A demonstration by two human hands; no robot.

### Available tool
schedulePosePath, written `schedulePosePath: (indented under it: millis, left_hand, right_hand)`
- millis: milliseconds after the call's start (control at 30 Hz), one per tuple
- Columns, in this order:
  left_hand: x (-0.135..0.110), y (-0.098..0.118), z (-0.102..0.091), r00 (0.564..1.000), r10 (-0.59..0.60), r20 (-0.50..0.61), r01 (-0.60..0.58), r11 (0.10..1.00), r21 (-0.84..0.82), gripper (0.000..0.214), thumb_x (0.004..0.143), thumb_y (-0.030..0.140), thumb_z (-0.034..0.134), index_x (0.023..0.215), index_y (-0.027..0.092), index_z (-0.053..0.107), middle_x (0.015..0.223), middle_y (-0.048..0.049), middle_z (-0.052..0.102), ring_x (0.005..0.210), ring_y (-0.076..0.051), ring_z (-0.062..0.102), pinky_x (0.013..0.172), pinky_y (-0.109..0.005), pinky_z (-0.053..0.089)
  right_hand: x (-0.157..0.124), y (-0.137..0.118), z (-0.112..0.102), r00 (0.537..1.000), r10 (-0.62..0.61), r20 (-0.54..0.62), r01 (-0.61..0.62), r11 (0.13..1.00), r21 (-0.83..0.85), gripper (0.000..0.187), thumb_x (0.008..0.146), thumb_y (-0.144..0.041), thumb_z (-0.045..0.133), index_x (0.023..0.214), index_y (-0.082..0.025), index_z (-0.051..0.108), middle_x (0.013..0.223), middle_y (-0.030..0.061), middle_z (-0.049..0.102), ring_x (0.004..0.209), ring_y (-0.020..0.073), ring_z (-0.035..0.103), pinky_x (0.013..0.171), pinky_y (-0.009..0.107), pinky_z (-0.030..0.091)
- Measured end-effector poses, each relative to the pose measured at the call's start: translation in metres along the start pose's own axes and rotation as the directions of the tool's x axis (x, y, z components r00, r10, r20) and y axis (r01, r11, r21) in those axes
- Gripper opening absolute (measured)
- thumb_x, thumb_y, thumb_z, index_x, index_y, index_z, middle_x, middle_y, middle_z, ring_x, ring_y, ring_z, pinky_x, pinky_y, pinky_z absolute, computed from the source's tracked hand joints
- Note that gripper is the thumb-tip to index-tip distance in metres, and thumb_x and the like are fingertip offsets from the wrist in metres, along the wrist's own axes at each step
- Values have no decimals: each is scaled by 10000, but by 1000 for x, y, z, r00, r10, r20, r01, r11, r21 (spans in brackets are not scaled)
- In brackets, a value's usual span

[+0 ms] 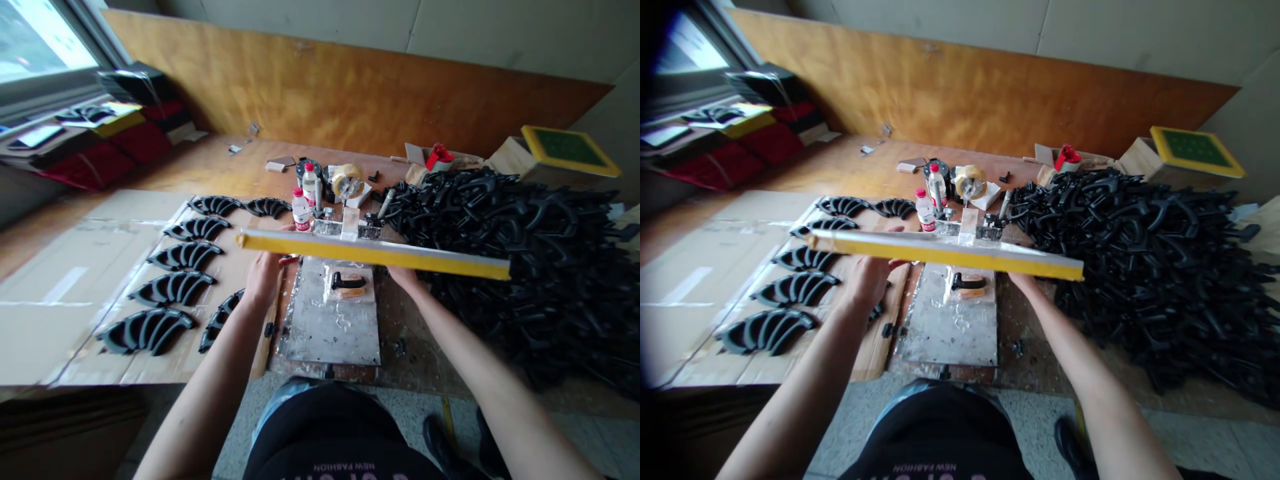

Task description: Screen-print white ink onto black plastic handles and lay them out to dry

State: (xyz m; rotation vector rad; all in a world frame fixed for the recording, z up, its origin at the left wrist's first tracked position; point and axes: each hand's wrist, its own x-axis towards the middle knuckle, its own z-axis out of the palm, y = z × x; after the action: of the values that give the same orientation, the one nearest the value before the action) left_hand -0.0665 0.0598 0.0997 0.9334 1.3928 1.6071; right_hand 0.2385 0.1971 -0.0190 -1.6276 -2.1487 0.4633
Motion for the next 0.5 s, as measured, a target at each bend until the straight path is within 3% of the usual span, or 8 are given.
schedulePosePath:
  millis: [133, 200, 267, 333, 433, 500]
  left_hand:
    - [9, -8, 7, 999, -42, -33, 42, 999, -16, 618, 841, 680, 448, 1172, 186, 617, 999, -72, 720, 960, -216, 666, 846, -364, 525]
    - [0, -23, 5, 996, -70, -60, 68, 997, -40, 610, 854, 669, 444, 1245, 216, 560, 1033, -66, 716, 943, -194, 664, 838, -350, 517]
    - [-20, -42, 1, 984, -170, -51, 169, 985, -17, 622, 845, 671, 466, 1251, 209, 556, 1051, -82, 714, 945, -192, 657, 833, -343, 505]
    - [-48, -60, -1, 931, -358, 68, 353, 933, 71, 631, 814, 673, 520, 1179, 168, 615, 1045, -114, 720, 953, -210, 654, 828, -346, 495]
    - [-91, -78, 1, 785, -578, 221, 563, 816, 131, 660, 795, 690, 532, 1157, 148, 640, 1047, -135, 724, 929, -221, 662, 805, -347, 494]
    - [-113, -85, 3, 787, -599, 146, 605, 796, 5, 669, 793, 720, 497, 1129, 157, 633, 1009, -120, 722, 875, -204, 668, 746, -321, 501]
  right_hand:
    - [-39, -24, 39, 964, -236, 123, 234, 972, 34, 329, 815, -289, 703, 1125, -203, 631, 1050, 66, 686, 980, 210, 594, 882, 335, 433]
    - [-46, -36, 42, 929, -326, 173, 331, 944, 0, 312, 813, -272, 715, 1113, -224, 647, 1088, 58, 670, 1043, 222, 559, 929, 357, 399]
    - [-47, -48, 36, 912, -351, 214, 364, 931, -22, 168, 838, -255, 693, 1004, -229, 682, 1033, 45, 672, 1029, 220, 550, 929, 363, 384]
    - [-49, -64, 24, 896, -378, 232, 384, 923, 22, 50, 852, -241, 679, 891, -210, 684, 943, 36, 672, 966, 206, 558, 893, 344, 392]
    - [-63, -102, 13, 866, -465, 185, 447, 885, 130, 65, 865, -246, 667, 840, -186, 659, 882, 40, 664, 910, 198, 560, 844, 326, 405]
    - [-82, -133, 15, 812, -561, 160, 541, 827, 153, 79, 882, -257, 648, 857, -183, 658, 867, 49, 654, 908, 209, 549, 849, 340, 402]
